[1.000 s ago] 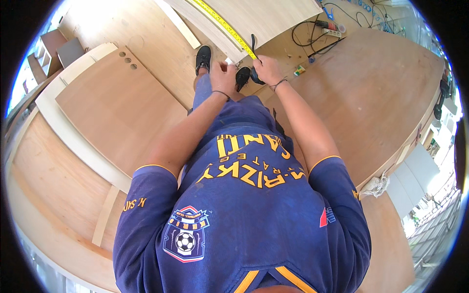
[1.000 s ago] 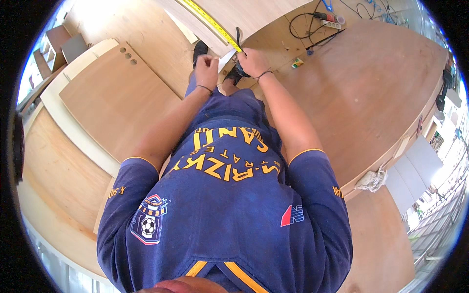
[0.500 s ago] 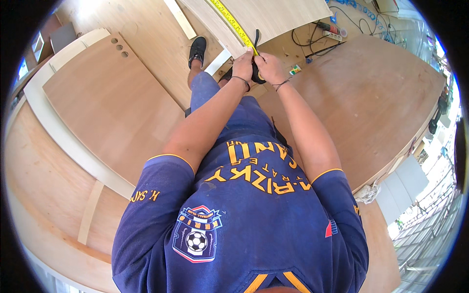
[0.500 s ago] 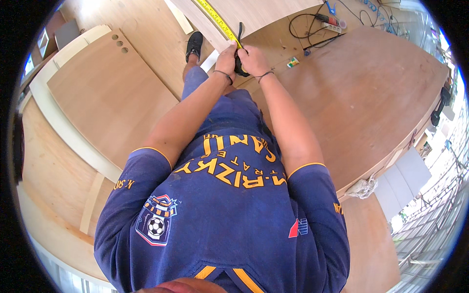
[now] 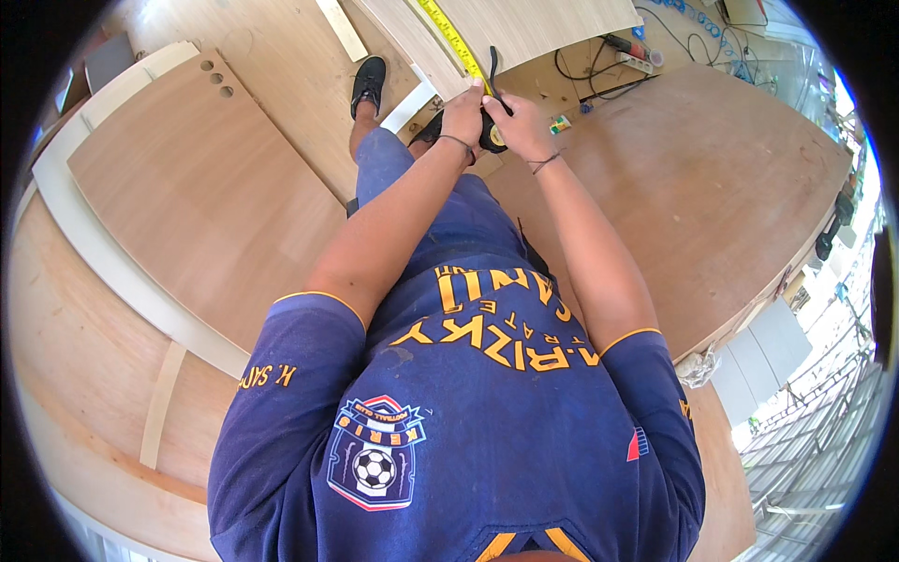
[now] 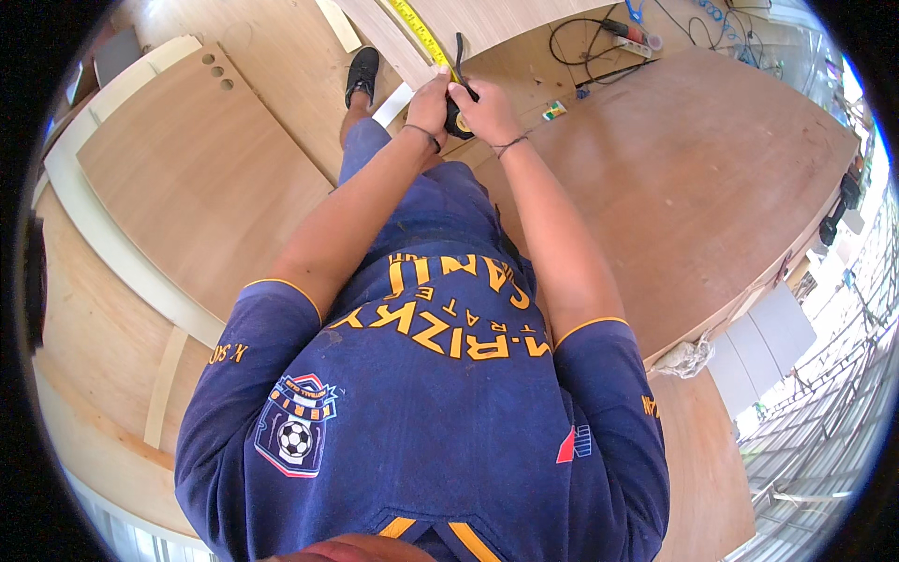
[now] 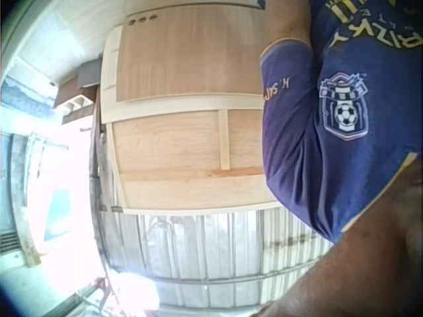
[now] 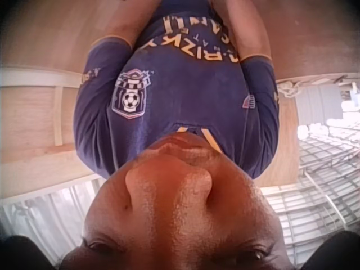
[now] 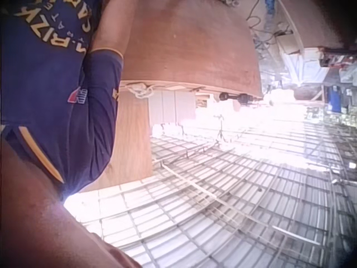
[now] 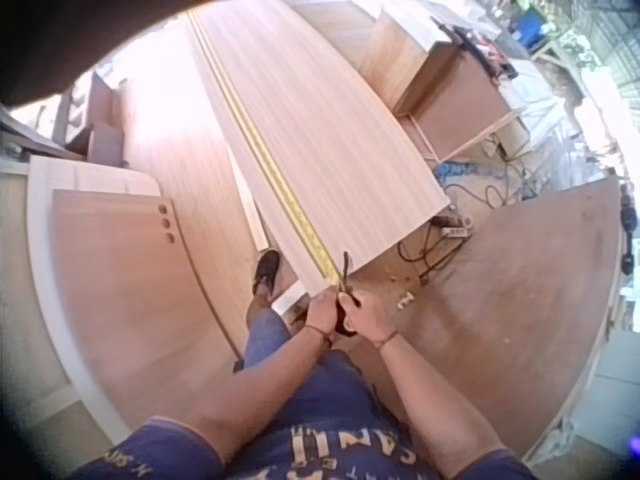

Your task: The person measures the exterior and interior dimensions of wooden cabinets using a tape measure and marks locations on the wood with a pencil.

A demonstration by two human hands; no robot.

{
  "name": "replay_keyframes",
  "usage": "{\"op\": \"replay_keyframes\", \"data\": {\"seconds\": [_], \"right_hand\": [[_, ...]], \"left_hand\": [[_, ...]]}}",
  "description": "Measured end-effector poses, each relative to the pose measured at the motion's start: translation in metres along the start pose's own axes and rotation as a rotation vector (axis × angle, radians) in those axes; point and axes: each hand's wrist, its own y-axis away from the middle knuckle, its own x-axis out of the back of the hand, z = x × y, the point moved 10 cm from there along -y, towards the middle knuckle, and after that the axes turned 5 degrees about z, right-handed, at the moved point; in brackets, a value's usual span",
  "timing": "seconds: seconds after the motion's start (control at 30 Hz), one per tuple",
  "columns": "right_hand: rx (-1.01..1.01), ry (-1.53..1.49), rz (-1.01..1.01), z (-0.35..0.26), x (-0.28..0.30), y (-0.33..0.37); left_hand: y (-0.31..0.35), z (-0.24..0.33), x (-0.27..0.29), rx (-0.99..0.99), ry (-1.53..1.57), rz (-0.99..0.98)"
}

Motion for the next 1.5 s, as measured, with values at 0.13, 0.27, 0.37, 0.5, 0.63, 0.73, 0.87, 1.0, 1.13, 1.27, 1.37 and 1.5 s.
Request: {"op": "replay_keyframes", "data": {"seconds": [0.13, 0.27, 0.37, 0.5, 0.63, 0.73, 0.87, 1.0, 1.13, 1.27, 1.37, 1.5], "right_hand": [[0.018, -0.125, 0.116, 0.005, 0.016, 0.023], [-0.143, -0.322, 0.297, 0.056, 0.027, 0.054], [-0.407, -0.562, 0.186, 0.115, 0.013, 0.093], [-0.613, -0.771, -0.093, 0.161, -0.022, 0.162], [-0.738, -0.761, -0.170, 0.176, -0.036, 0.194], [-0.763, -0.773, -0.085, 0.182, -0.019, 0.200], [-0.528, -0.237, 0.108, 0.206, 0.073, 0.195], [-0.197, 0.300, 0.315, 0.216, 0.194, 0.193], [-0.377, 0.847, 0.166, 0.232, 0.280, 0.231], [-0.376, 0.810, 0.124, 0.215, 0.303, 0.241], [-0.465, 0.840, 0.140, 0.216, 0.309, 0.245], [-0.268, 0.916, 0.146, 0.209, 0.303, 0.234]], "left_hand": [[-0.004, -0.002, -0.011, -0.020, 0.010, -0.083], [-0.006, -0.004, -0.013, -0.023, 0.011, -0.083], [-0.004, -0.005, -0.012, -0.023, 0.039, -0.040], [-0.010, -0.012, -0.009, -0.026, 0.060, -0.030], [-0.030, -0.003, -0.001, -0.253, -0.199, -0.048], [-0.039, -0.018, 0.004, -0.140, -0.227, -0.064], [-0.024, -0.027, -0.010, 0.066, 0.042, -0.120], [-0.009, -0.018, -0.019, 0.044, -0.089, -0.082], [-0.009, -0.012, -0.020, -0.023, -0.071, -0.076], [-0.009, -0.014, -0.019, -0.006, -0.058, -0.103], [-0.009, -0.012, -0.021, -0.016, -0.041, -0.106], [-0.015, -0.014, -0.018, -0.026, -0.039, -0.099]]}}
